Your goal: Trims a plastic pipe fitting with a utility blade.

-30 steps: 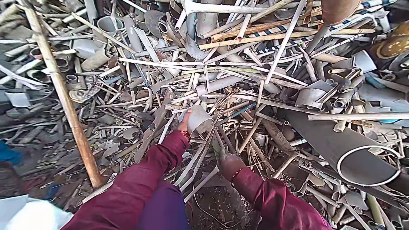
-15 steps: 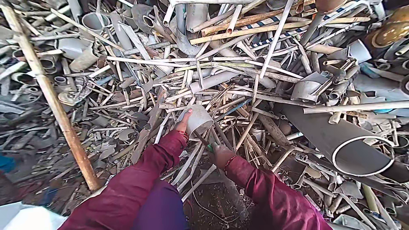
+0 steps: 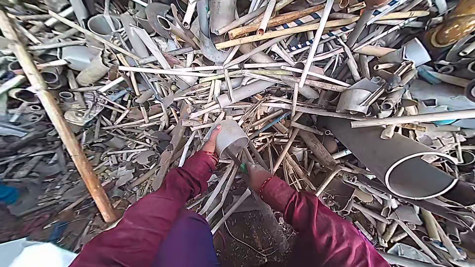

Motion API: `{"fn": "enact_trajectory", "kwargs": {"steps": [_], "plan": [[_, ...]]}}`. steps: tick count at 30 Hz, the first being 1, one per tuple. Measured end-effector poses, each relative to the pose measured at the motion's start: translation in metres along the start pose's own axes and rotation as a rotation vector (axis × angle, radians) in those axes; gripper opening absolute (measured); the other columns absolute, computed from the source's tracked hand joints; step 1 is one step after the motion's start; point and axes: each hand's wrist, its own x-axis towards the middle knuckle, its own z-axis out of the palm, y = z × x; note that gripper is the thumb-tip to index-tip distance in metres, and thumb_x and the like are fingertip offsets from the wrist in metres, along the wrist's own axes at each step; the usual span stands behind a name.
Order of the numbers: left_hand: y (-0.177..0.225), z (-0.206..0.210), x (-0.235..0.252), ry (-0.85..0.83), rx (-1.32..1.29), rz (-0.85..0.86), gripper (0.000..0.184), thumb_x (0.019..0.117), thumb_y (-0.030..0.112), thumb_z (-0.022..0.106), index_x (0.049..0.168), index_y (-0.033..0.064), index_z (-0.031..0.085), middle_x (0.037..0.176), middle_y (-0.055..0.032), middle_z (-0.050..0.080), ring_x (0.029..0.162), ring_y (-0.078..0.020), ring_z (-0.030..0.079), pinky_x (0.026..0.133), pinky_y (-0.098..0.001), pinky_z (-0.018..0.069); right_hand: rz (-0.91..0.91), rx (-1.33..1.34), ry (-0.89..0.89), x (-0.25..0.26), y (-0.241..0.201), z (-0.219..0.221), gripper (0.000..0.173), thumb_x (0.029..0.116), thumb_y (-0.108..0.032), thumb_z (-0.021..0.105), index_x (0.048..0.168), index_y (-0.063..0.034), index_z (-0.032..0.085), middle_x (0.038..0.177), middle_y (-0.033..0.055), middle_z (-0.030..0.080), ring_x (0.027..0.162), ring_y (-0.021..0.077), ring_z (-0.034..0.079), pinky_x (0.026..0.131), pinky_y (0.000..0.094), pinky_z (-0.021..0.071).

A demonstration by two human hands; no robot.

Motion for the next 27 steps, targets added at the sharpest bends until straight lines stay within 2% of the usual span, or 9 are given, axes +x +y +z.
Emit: {"fn": "enact_trajectory", "kwargs": {"steps": [3, 5, 8, 14, 16, 18, 20, 23, 27], "plan": [[-0.010, -0.014, 0.022, 0.016, -0.057, 0.055, 0.054, 0.1067, 0.047, 0.045, 0.147, 0.0107, 0.046, 0.140, -0.0100, 0.057, 0.125, -0.0159, 0.057, 0.104, -0.0388, 0.0468, -0.114, 0.068, -0.079, -0.003, 0.009, -0.002, 0.040, 0.1104, -0.025, 0.049, 0.138, 0.0034, 0.049, 0.117, 0.0234, 0.061, 0.099, 0.0319, 0.064, 0.089, 0.0460, 0.0510], [-0.012, -0.022, 0.032, 0.041, -0.092, 0.064, 0.059, 0.1055, 0.049, 0.047, 0.149, 0.0098, 0.045, 0.142, -0.0126, 0.055, 0.127, -0.0199, 0.056, 0.106, -0.0423, 0.0464, 0.076, -0.089, 0.009, -0.010, 0.005, -0.011, 0.046, 0.1096, -0.017, 0.046, 0.150, 0.0019, 0.039, 0.134, 0.0279, 0.059, 0.124, 0.0406, 0.061, 0.104, 0.0545, 0.0473], [-0.005, -0.021, 0.027, 0.112, -0.168, -0.107, 0.071, 0.0976, 0.057, 0.059, 0.148, 0.0092, 0.043, 0.143, -0.0188, 0.052, 0.127, -0.0314, 0.056, 0.099, -0.0507, 0.0509, 0.245, -0.263, 0.146, -0.010, 0.001, -0.005, 0.056, 0.1067, -0.009, 0.042, 0.160, -0.0041, 0.023, 0.132, 0.0258, 0.062, 0.122, 0.0417, 0.063, 0.098, 0.0561, 0.0516], [-0.014, -0.028, 0.039, 0.100, 0.081, 0.150, 0.063, 0.0956, 0.037, 0.071, 0.139, -0.0034, 0.052, 0.132, -0.0235, 0.060, 0.120, -0.0293, 0.061, 0.104, -0.0482, 0.0476, 0.086, -0.162, 0.014, -0.011, 0.008, 0.000, 0.050, 0.1095, -0.023, 0.048, 0.154, -0.0030, 0.036, 0.140, 0.0268, 0.057, 0.130, 0.0411, 0.058, 0.106, 0.0578, 0.0454], [-0.009, -0.030, 0.038, 0.064, 0.088, 0.225, 0.059, 0.0972, 0.033, 0.070, 0.141, -0.0018, 0.050, 0.131, -0.0215, 0.060, 0.116, -0.0253, 0.061, 0.101, -0.0445, 0.0493, 0.063, 0.113, 0.091, -0.005, 0.020, 0.000, 0.048, 0.1105, -0.025, 0.048, 0.152, -0.0031, 0.039, 0.123, 0.0232, 0.065, 0.107, 0.0334, 0.067, 0.094, 0.0482, 0.0530], [-0.002, -0.024, 0.027, 0.039, 0.015, 0.206, 0.050, 0.1010, 0.033, 0.064, 0.139, 0.0022, 0.051, 0.122, -0.0161, 0.063, 0.105, -0.0193, 0.064, 0.092, -0.0383, 0.0540, -0.075, 0.511, 0.023, -0.002, 0.030, 0.013, 0.035, 0.1106, -0.026, 0.048, 0.136, -0.0027, 0.048, 0.081, 0.0084, 0.056, 0.058, 0.0157, 0.056, 0.055, 0.0301, 0.0514], [0.008, -0.017, 0.012, 0.029, -0.032, 0.126, 0.052, 0.1051, 0.041, 0.053, 0.142, 0.0043, 0.049, 0.126, -0.0157, 0.062, 0.108, -0.0206, 0.064, 0.093, -0.0394, 0.0533, -0.126, 0.662, -0.141, -0.007, 0.026, 0.015, 0.035, 0.1108, -0.026, 0.047, 0.137, -0.0025, 0.047, 0.077, 0.0053, 0.052, 0.054, 0.0136, 0.051, 0.052, 0.0294, 0.0475], [0.018, -0.019, 0.000, -0.070, -0.084, 0.039, 0.061, 0.1072, 0.045, 0.043, 0.154, 0.0075, 0.034, 0.151, -0.0190, 0.045, 0.134, -0.0291, 0.050, 0.108, -0.0489, 0.0420, -0.253, 0.990, -0.182, -0.017, 0.020, 0.016, 0.024, 0.1111, -0.019, 0.042, 0.127, -0.0026, 0.050, 0.065, -0.0007, 0.049, 0.043, 0.0072, 0.048, 0.041, 0.0219, 0.0452], [0.012, -0.022, -0.003, -0.291, -0.156, 0.000, 0.036, 0.1107, 0.034, 0.036, 0.133, 0.0087, 0.049, 0.109, -0.0050, 0.067, 0.099, -0.0126, 0.067, 0.086, -0.0326, 0.0573, -0.471, 1.371, -0.326, -0.019, 0.019, 0.014, 0.031, 0.1068, -0.022, 0.026, 0.118, -0.0095, 0.053, 0.054, -0.0055, 0.054, 0.038, 0.0048, 0.053, 0.036, 0.0187, 0.0462]]}}
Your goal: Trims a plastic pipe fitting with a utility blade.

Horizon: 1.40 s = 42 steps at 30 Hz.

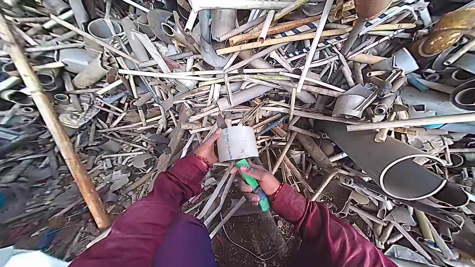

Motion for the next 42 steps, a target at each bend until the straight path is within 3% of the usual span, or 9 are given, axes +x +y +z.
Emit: {"fn": "enact_trajectory", "kwargs": {"steps": [3, 11, 17, 21, 23, 29, 34, 38, 42], "plan": [[-0.008, 0.009, -0.002, 0.034, 0.082, -0.018, 0.040, 0.1113, 0.038, 0.035, 0.125, 0.0062, 0.055, 0.092, -0.0038, 0.068, 0.083, -0.0093, 0.069, 0.076, -0.0279, 0.0583, -0.014, 0.051, 0.021, 0.004, 0.008, 0.003, 0.033, 0.1072, -0.022, 0.025, 0.115, -0.0096, 0.055, 0.054, -0.0051, 0.056, 0.038, 0.0053, 0.054, 0.036, 0.0192, 0.0459], [-0.005, 0.025, 0.002, 0.073, 0.100, -0.241, 0.086, 0.1018, 0.071, 0.011, 0.154, 0.0074, 0.035, 0.142, -0.0203, 0.054, 0.125, -0.0311, 0.057, 0.100, -0.0505, 0.0479, 0.108, -0.121, 0.331, 0.009, 0.009, 0.012, 0.025, 0.1128, -0.019, 0.035, 0.115, -0.0014, 0.053, 0.054, -0.0026, 0.047, 0.037, 0.0067, 0.047, 0.037, 0.0211, 0.0432], [-0.025, 0.029, -0.007, -0.086, 0.046, -0.097, 0.029, 0.1107, 0.027, 0.035, 0.127, 0.0086, 0.048, 0.097, -0.0038, 0.064, 0.083, -0.0094, 0.067, 0.068, -0.0259, 0.0575, -0.028, -0.087, 0.255, 0.011, 0.001, 0.006, 0.030, 0.1122, -0.019, 0.024, 0.109, -0.0052, 0.051, 0.054, -0.0014, 0.051, 0.037, 0.0081, 0.051, 0.036, 0.0214, 0.0450], [-0.026, 0.036, 0.004, 0.159, -0.054, -0.207, 0.052, 0.1064, 0.047, 0.045, 0.142, 0.0084, 0.046, 0.127, -0.0181, 0.058, 0.112, -0.0292, 0.060, 0.090, -0.0479, 0.0525, 0.497, -1.345, 0.511, 0.020, -0.005, 0.016, 0.046, 0.1114, -0.021, 0.041, 0.152, -0.0011, 0.034, 0.126, 0.0245, 0.065, 0.114, 0.0360, 0.067, 0.097, 0.0504, 0.0528], [-0.024, 0.032, 0.010, 0.244, -0.043, -0.199, 0.056, 0.1043, 0.050, 0.048, 0.142, 0.0090, 0.047, 0.131, -0.0190, 0.058, 0.115, -0.0315, 0.060, 0.092, -0.0504, 0.0522, 0.623, -1.529, 0.690, 0.021, -0.008, 0.015, 0.049, 0.1094, -0.015, 0.038, 0.156, -0.0025, 0.029, 0.134, 0.0248, 0.062, 0.123, 0.0398, 0.064, 0.098, 0.0549, 0.0518], [-0.014, 0.030, 0.006, 0.243, -0.013, -0.139, 0.054, 0.1043, 0.047, 0.051, 0.140, 0.0063, 0.048, 0.126, -0.0189, 0.059, 0.110, -0.0286, 0.061, 0.089, -0.0462, 0.0529, 0.466, -1.391, 0.417, 0.017, -0.009, 0.019, 0.045, 0.1108, -0.021, 0.044, 0.151, -0.0008, 0.037, 0.124, 0.0264, 0.064, 0.112, 0.0387, 0.067, 0.096, 0.0531, 0.0526], [-0.019, 0.020, 0.009, 0.179, -0.082, -0.034, 0.044, 0.1066, 0.040, 0.049, 0.137, 0.0088, 0.050, 0.117, -0.0100, 0.062, 0.105, -0.0169, 0.063, 0.087, -0.0359, 0.0542, 0.018, -0.458, 0.212, 0.010, 0.010, 0.002, 0.017, 0.1099, -0.016, 0.041, 0.118, -0.0031, 0.049, 0.059, -0.0039, 0.048, 0.041, 0.0062, 0.049, 0.040, 0.0222, 0.0475], [-0.009, 0.016, 0.007, 0.202, -0.226, -0.046, 0.050, 0.1055, 0.046, 0.047, 0.142, 0.0126, 0.047, 0.128, -0.0168, 0.059, 0.112, -0.0300, 0.062, 0.089, -0.0487, 0.0553, 0.509, -1.515, 0.512, 0.013, -0.017, 0.017, 0.051, 0.1089, -0.016, 0.045, 0.157, -0.0042, 0.032, 0.123, 0.0265, 0.066, 0.110, 0.0405, 0.068, 0.094, 0.0535, 0.0536], [-0.006, 0.015, 0.010, 0.229, -0.167, -0.024, 0.051, 0.1062, 0.045, 0.048, 0.143, 0.0100, 0.045, 0.127, -0.0183, 0.058, 0.109, -0.0289, 0.063, 0.086, -0.0440, 0.0563, 0.652, -1.672, 0.727, 0.013, -0.029, 0.027, 0.057, 0.1069, -0.011, 0.043, 0.160, -0.0075, 0.023, 0.130, 0.0230, 0.065, 0.119, 0.0403, 0.066, 0.095, 0.0553, 0.0531]]}}
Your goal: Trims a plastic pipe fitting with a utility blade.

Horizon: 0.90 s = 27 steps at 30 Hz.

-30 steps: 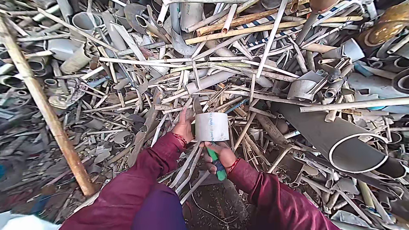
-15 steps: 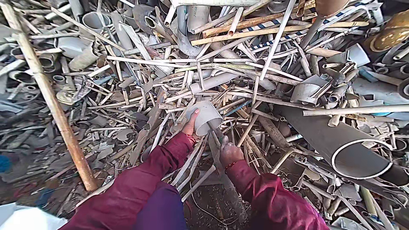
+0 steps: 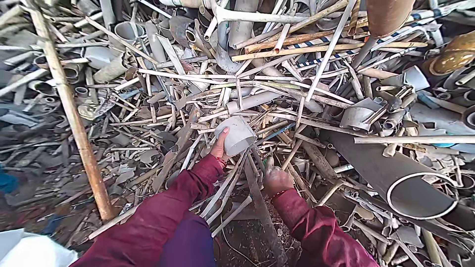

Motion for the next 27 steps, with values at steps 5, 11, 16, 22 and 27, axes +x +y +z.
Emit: {"fn": "enact_trajectory", "kwargs": {"steps": [5, 11, 16, 22, 27], "plan": [[-0.009, 0.001, -0.001, 0.064, 0.203, -0.073, 0.061, 0.1051, 0.054, 0.045, 0.147, 0.0093, 0.044, 0.136, -0.0194, 0.056, 0.121, -0.0317, 0.058, 0.095, -0.0532, 0.0499, -0.377, 0.489, -0.324, 0.005, 0.009, 0.027, 0.041, 0.1113, -0.029, 0.046, 0.142, -0.0017, 0.044, 0.097, 0.0166, 0.060, 0.073, 0.0262, 0.063, 0.069, 0.0415, 0.0550], [0.000, -0.002, -0.004, -0.117, 0.079, -0.014, 0.051, 0.1082, 0.039, 0.045, 0.149, 0.0083, 0.042, 0.143, -0.0138, 0.053, 0.129, -0.0233, 0.054, 0.105, -0.0419, 0.0464, -0.611, 1.477, -0.621, 0.012, 0.028, 0.033, 0.019, 0.1070, -0.017, 0.036, 0.112, -0.0067, 0.051, 0.053, -0.0058, 0.051, 0.038, 0.0045, 0.052, 0.037, 0.0196, 0.0463], [0.001, -0.001, 0.001, -0.017, 0.000, -0.099, 0.052, 0.1029, 0.041, 0.056, 0.144, 0.0104, 0.046, 0.136, -0.0196, 0.055, 0.121, -0.0348, 0.058, 0.094, -0.0558, 0.0516, -0.428, 0.571, -0.254, 0.006, 0.018, 0.015, 0.031, 0.1109, -0.019, 0.044, 0.136, 0.0000, 0.047, 0.086, 0.0178, 0.058, 0.066, 0.0263, 0.060, 0.062, 0.0383, 0.0533], [-0.002, 0.008, 0.000, 0.083, 0.153, -0.106, 0.059, 0.0999, 0.042, 0.062, 0.145, 0.0083, 0.045, 0.135, -0.0223, 0.056, 0.118, -0.0356, 0.060, 0.092, -0.0512, 0.0531, -0.037, 0.026, -0.098, 0.004, -0.006, 0.011, 0.054, 0.1067, -0.010, 0.044, 0.157, -0.0048, 0.025, 0.131, 0.0238, 0.064, 0.122, 0.0389, 0.065, 0.097, 0.0533, 0.0523], [-0.008, -0.005, 0.011, 0.120, 0.228, -0.132, 0.062, 0.0974, 0.049, 0.063, 0.141, 0.0078, 0.049, 0.133, -0.0202, 0.058, 0.117, -0.0336, 0.060, 0.091, -0.0524, 0.0520, -0.285, 0.092, -0.233, 0.015, 0.005, 0.013, 0.050, 0.1102, -0.022, 0.046, 0.153, 0.0010, 0.035, 0.139, 0.0283, 0.057, 0.130, 0.0407, 0.057, 0.107, 0.0555, 0.0449]]}}
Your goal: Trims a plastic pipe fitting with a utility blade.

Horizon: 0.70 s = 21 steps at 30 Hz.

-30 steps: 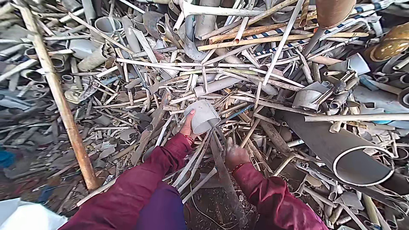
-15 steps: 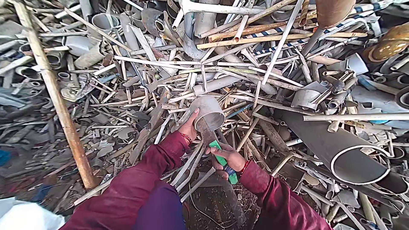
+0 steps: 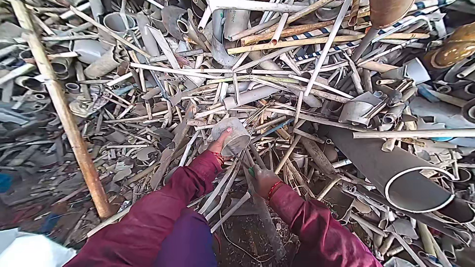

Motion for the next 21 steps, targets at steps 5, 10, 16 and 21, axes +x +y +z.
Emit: {"fn": "enact_trajectory", "kwargs": {"steps": [5, 10, 16, 21], "plan": [[0.002, 0.004, -0.011, -0.028, 0.024, -0.008, 0.060, 0.0999, 0.044, 0.062, 0.144, 0.0068, 0.046, 0.136, -0.0212, 0.056, 0.120, -0.0333, 0.058, 0.094, -0.0504, 0.0509, 0.071, -0.017, 0.025, 0.004, 0.002, -0.001, 0.052, 0.1101, -0.020, 0.045, 0.156, -0.0001, 0.030, 0.139, 0.0276, 0.057, 0.130, 0.0407, 0.058, 0.107, 0.0544, 0.0460], [-0.001, 0.005, -0.011, 0.001, 0.033, 0.006, 0.064, 0.0987, 0.043, 0.065, 0.147, 0.0066, 0.043, 0.138, -0.0214, 0.055, 0.122, -0.0339, 0.057, 0.095, -0.0526, 0.0504, 0.166, -0.088, 0.059, 0.002, -0.005, -0.002, 0.052, 0.1082, -0.013, 0.044, 0.157, -0.0036, 0.028, 0.136, 0.0252, 0.060, 0.127, 0.0401, 0.060, 0.102, 0.0551, 0.0491], [0.002, 0.006, -0.010, -0.109, -0.109, 0.055, 0.062, 0.1060, 0.050, 0.044, 0.154, 0.0110, 0.037, 0.154, -0.0180, 0.043, 0.138, -0.0331, 0.045, 0.107, -0.0558, 0.0411, -0.154, 0.326, 0.044, 0.004, 0.008, 0.006, 0.043, 0.1107, -0.024, 0.048, 0.145, 0.0010, 0.043, 0.109, 0.0239, 0.063, 0.090, 0.0342, 0.067, 0.082, 0.0486, 0.0552], [-0.001, 0.005, -0.019, -0.301, -0.272, 0.197, 0.046, 0.1082, 0.044, 0.042, 0.143, 0.0151, 0.046, 0.127, -0.0054, 0.063, 0.116, -0.0142, 0.062, 0.096, -0.0348, 0.0534, -0.502, 1.280, -0.107, -0.009, 0.006, 0.025, 0.016, 0.1073, -0.013, 0.043, 0.120, -0.0045, 0.047, 0.058, -0.0055, 0.047, 0.039, 0.0052, 0.048, 0.037, 0.0220, 0.0468]]}}
